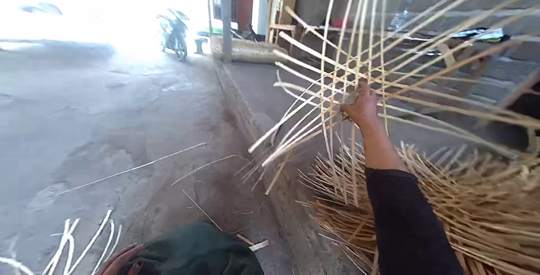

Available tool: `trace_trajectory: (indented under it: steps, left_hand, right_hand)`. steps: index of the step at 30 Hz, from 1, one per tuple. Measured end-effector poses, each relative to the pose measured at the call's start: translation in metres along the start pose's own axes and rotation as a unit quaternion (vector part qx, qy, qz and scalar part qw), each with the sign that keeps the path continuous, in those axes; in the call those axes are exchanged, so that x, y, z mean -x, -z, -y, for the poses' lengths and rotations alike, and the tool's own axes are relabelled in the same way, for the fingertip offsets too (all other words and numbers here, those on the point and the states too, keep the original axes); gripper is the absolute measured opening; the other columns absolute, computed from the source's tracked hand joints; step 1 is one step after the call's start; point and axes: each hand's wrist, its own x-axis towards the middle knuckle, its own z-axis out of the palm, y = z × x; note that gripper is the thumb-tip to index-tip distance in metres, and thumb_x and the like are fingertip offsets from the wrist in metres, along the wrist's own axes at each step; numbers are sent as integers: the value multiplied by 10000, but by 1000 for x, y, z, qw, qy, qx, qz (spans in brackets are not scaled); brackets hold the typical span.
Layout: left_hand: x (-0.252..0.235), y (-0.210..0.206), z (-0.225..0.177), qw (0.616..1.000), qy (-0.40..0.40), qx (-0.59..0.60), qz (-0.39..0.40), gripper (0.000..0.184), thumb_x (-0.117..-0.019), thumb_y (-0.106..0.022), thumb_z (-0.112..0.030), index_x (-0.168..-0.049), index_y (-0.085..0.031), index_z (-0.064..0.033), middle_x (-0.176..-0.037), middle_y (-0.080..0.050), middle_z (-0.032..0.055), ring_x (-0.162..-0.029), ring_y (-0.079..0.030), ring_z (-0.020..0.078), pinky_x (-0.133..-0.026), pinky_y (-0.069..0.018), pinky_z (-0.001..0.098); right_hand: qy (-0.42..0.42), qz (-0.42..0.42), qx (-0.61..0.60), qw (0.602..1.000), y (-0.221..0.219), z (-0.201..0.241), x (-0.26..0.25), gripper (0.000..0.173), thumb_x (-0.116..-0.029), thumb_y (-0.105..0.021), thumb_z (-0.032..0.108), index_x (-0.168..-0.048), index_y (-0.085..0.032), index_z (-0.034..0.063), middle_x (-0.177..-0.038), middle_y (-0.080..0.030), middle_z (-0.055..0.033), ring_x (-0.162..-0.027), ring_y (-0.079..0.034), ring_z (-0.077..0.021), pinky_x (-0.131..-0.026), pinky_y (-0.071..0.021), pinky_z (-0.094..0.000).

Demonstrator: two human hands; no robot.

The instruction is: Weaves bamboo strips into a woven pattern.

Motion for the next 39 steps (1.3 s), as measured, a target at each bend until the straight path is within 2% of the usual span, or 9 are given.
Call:
trace_trajectory:
  steps: [5, 10, 13, 15, 18, 23, 26, 32, 39]
  left_hand:
    - [3, 40, -9, 983, -24, 84, -160, 324, -958, -614, -76, -1264, -686, 5, -1352, -626, 228, -1326, -554, 354, -1119, -438, 536]
    - [9, 125, -53, 921, -104, 72, -368, 298, -945, -594, -147, -1193, -703, -25, -1259, -670, 130, -1228, -610, 216, -1059, -508, 414]
    - [8, 178, -97, 893, -188, 8, -408, 265, -970, -614, -153, -1184, -710, -27, -1208, -687, 114, -1177, -633, 179, -1038, -519, 382]
    - [-2, 200, -129, 902, -222, -44, -367, 268, -966, -646, -168, -1193, -708, -39, -1206, -705, 95, -1170, -649, 169, -1038, -523, 411]
    - [-29, 203, -159, 951, -215, -99, -197, 344, -946, -714, -191, -1283, -689, -122, -1278, -692, 50, -1212, -641, 174, -1052, -528, 450]
    - [-69, 154, -134, 967, -58, -236, 73, 632, -951, -707, -346, -1516, -476, -183, -1518, -502, 159, -1384, -482, 407, -1055, -413, 678]
    - [-62, 127, -107, 963, -7, -247, 108, 769, -889, -773, -399, -1502, -413, -104, -1452, -523, 231, -1334, -508, 453, -1017, -423, 692]
    - [-28, 65, -68, 954, 27, -238, 180, 891, -790, -871, -343, -1510, -405, -101, -1489, -479, 250, -1352, -470, 483, -1028, -402, 705]
    - [-14, 38, -43, 960, 7, -179, 217, 814, -784, -861, -177, -1486, -450, -153, -1452, -515, 231, -1293, -525, 484, -977, -466, 686]
  right_hand:
    - [215, 118, 8, 970, -30, 135, -11, 962, -720, -919, 105, -1541, -416, 79, -1409, -496, -348, -1174, -584, -545, -926, -506, -711]
    - [421, 245, 24, 873, -90, 242, 16, 962, -678, -946, 89, -1515, -471, 83, -1368, -537, -323, -1241, -555, -515, -1003, -479, -688]
    - [479, 319, 29, 817, -118, 298, 67, 931, -699, -934, 75, -1511, -479, 91, -1383, -531, -308, -1204, -581, -503, -995, -486, -671]
    - [520, 349, 13, 780, -134, 328, 107, 927, -689, -942, 71, -1501, -494, 86, -1370, -538, -314, -1198, -584, -504, -994, -487, -672]
    - [571, 396, -15, 719, -158, 361, 167, 922, -697, -937, 102, -1506, -495, 130, -1386, -549, -277, -1257, -557, -471, -1030, -463, -660]
    - [631, 482, -13, 608, -176, 391, 261, 924, -758, -885, 107, -1553, -417, 57, -1513, -454, -266, -1394, -449, -446, -1130, -385, -626]
    - [638, 516, -31, 571, -192, 376, 300, 944, -761, -891, 130, -1558, -396, 29, -1572, -383, -279, -1451, -388, -442, -1173, -350, -591]
    - [599, 592, -37, 538, -216, 320, 364, 917, -793, -867, 118, -1569, -384, 45, -1570, -375, -296, -1428, -414, -458, -1155, -370, -599]
    - [588, 584, -42, 558, -207, 277, 380, 571, -932, -727, 163, -1477, -558, 136, -1543, -451, -229, -1396, -480, -391, -1131, -426, -543]
